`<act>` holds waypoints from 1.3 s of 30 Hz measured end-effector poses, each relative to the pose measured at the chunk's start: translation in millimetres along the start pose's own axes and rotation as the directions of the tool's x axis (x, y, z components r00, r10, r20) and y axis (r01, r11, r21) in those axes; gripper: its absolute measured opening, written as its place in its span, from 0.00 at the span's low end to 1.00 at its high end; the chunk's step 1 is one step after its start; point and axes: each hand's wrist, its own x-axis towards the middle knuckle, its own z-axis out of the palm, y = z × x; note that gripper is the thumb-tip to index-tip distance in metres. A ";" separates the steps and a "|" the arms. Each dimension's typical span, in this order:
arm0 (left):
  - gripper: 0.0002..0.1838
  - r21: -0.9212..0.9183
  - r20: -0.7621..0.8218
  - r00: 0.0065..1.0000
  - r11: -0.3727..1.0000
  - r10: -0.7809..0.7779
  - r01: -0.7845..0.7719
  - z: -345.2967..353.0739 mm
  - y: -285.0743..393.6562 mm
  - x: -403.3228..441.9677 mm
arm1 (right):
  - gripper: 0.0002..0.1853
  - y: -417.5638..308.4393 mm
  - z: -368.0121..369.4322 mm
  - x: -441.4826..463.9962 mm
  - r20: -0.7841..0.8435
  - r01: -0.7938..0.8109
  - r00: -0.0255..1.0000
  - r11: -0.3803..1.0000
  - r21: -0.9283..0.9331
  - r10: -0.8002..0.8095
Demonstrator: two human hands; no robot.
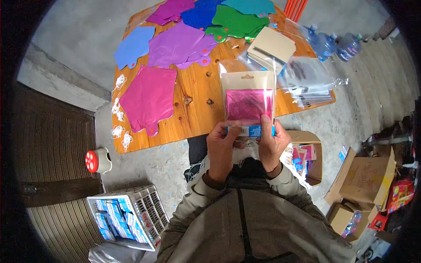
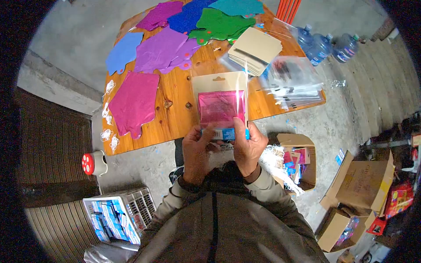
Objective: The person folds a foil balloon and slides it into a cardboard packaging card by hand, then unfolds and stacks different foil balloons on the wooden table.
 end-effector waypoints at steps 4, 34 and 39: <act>0.11 0.043 -0.039 0.996 0.996 0.077 -0.076 5.0 -6.0 0.5 | 0.21 16.7 -1.9 0.4 0.020 0.063 0.998 0.998 -0.028 -0.062; 0.12 -0.007 0.053 0.996 0.998 0.069 -0.069 -9.8 -2.4 -15.3 | 0.10 -14.0 14.3 -7.2 -0.056 0.040 0.998 0.978 0.205 -0.029; 0.12 -0.009 0.099 0.995 1.000 -0.013 0.014 -17.8 -7.5 -9.2 | 0.13 10.2 0.4 -5.6 0.028 0.044 0.999 0.994 0.096 -0.047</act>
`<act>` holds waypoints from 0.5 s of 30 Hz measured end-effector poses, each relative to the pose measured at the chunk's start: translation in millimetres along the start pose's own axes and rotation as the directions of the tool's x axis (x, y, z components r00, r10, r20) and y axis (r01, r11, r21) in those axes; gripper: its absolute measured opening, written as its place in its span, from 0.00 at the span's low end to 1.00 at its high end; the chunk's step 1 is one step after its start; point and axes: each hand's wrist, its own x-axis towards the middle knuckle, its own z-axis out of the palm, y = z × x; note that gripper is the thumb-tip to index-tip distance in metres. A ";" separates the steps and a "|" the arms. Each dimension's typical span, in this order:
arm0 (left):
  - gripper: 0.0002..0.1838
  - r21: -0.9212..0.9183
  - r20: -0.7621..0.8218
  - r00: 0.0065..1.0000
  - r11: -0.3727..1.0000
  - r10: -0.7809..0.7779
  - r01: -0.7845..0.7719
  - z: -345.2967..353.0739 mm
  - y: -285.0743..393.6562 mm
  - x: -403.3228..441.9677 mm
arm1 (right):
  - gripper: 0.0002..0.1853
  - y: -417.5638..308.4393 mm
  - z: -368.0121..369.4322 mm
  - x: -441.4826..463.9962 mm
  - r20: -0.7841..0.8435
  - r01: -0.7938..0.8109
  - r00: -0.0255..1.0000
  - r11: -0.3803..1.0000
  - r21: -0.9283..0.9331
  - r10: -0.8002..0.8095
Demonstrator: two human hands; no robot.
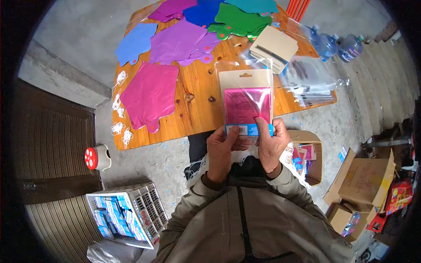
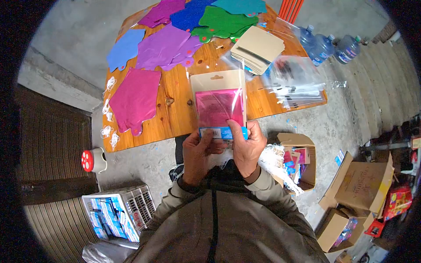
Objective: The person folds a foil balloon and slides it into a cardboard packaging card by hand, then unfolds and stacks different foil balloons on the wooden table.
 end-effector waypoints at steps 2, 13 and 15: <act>0.11 -0.009 -0.014 1.000 1.000 0.005 -0.006 -0.5 -1.4 0.7 | 0.15 -7.0 1.1 -2.3 0.032 -0.076 0.997 0.996 0.053 0.074; 0.12 0.106 -0.033 0.996 0.991 0.086 -0.082 -18.0 0.7 -15.7 | 0.19 -3.1 -4.8 -14.9 0.130 -0.064 0.988 0.991 -0.121 0.079; 0.11 0.096 -0.055 0.996 0.993 0.072 -0.066 -20.9 0.0 -23.4 | 0.18 0.0 -6.7 -17.1 0.170 -0.057 0.982 0.984 -0.169 0.086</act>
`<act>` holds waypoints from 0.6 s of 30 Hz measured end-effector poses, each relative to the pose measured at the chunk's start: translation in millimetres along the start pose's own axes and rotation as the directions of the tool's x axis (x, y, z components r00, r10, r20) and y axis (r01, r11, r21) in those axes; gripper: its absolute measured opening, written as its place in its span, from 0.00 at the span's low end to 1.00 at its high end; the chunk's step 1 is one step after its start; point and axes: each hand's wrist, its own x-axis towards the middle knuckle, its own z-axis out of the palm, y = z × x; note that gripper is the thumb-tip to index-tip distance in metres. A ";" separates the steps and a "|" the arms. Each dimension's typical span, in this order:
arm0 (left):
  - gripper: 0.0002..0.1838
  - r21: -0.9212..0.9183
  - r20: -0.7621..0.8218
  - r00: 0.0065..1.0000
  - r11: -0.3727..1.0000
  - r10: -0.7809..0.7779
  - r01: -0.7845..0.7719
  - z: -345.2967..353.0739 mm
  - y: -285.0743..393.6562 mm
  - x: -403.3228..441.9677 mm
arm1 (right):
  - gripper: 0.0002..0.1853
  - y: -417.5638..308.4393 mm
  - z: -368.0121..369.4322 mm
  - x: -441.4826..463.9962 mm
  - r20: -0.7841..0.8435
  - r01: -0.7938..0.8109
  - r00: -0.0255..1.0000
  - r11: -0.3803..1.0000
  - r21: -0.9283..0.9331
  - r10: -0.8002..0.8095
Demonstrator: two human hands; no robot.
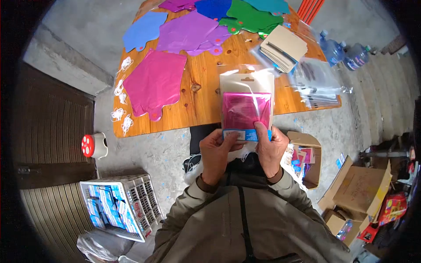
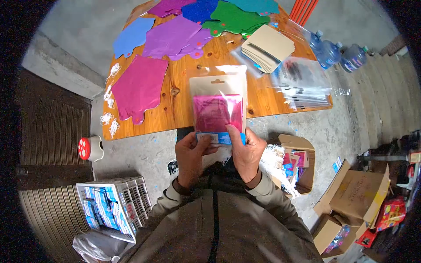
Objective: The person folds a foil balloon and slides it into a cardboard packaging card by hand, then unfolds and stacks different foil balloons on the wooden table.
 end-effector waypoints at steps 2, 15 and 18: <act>0.11 -0.001 -0.031 0.999 1.000 -0.028 0.028 -5.5 -7.2 -11.4 | 0.16 6.8 -4.6 -10.4 0.054 -0.041 0.998 0.998 -0.040 0.043; 0.12 -0.040 -0.055 0.987 0.988 -0.154 0.152 -30.7 -36.7 -29.8 | 0.15 12.9 -6.2 -37.2 0.277 -0.253 0.936 0.963 0.095 0.219; 0.11 -0.095 -0.050 0.989 0.987 -0.138 0.133 -31.0 -38.8 -24.2 | 0.18 22.5 -3.8 -36.4 0.248 -0.237 0.945 0.968 0.078 0.212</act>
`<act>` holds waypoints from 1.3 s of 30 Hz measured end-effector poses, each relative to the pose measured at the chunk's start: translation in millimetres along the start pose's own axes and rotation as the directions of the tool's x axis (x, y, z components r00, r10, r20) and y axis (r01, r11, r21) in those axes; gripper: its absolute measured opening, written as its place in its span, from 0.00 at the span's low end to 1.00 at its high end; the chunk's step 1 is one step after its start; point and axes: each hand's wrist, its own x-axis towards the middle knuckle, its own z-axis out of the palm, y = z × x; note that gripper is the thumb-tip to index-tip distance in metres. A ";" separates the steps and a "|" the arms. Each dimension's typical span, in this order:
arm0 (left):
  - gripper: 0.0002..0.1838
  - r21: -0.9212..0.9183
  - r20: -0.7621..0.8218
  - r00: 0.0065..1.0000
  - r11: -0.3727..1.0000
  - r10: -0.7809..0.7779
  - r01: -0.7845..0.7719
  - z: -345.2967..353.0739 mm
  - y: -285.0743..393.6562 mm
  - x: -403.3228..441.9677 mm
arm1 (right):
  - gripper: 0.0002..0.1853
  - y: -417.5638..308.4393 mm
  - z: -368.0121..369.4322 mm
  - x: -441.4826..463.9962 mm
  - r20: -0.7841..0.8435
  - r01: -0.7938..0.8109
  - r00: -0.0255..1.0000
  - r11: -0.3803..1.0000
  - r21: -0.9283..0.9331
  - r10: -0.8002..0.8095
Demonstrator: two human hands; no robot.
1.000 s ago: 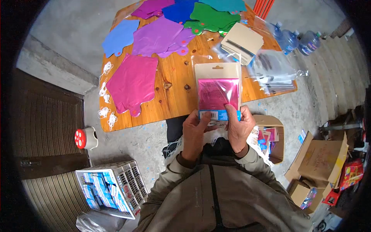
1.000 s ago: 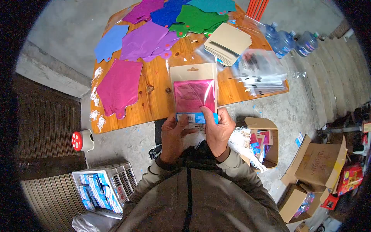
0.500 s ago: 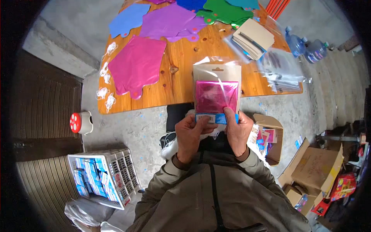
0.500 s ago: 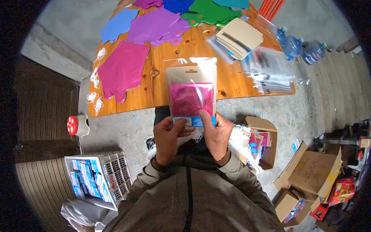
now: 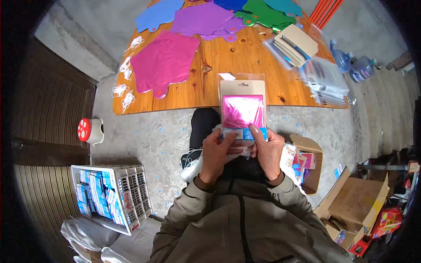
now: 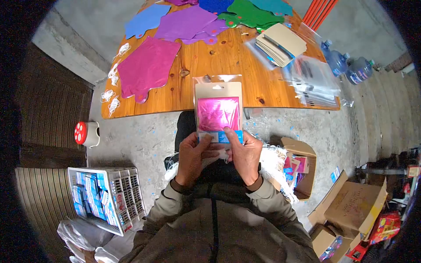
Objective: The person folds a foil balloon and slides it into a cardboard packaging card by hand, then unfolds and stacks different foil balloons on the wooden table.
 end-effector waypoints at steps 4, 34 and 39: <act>0.09 -0.067 -0.060 0.992 0.991 0.110 -0.114 4.4 -4.2 7.2 | 0.19 6.3 5.1 1.7 -0.037 -0.006 0.999 1.000 -0.011 0.006; 0.08 0.092 0.028 0.957 0.953 0.287 -0.289 4.7 -4.3 -4.4 | 0.15 6.9 -12.7 -6.6 0.167 0.014 0.985 0.974 0.228 -0.053; 0.07 0.141 0.033 0.982 0.972 0.187 -0.190 3.3 -3.0 -5.1 | 0.16 6.9 -21.6 -6.0 0.185 -0.065 0.982 0.989 0.135 0.039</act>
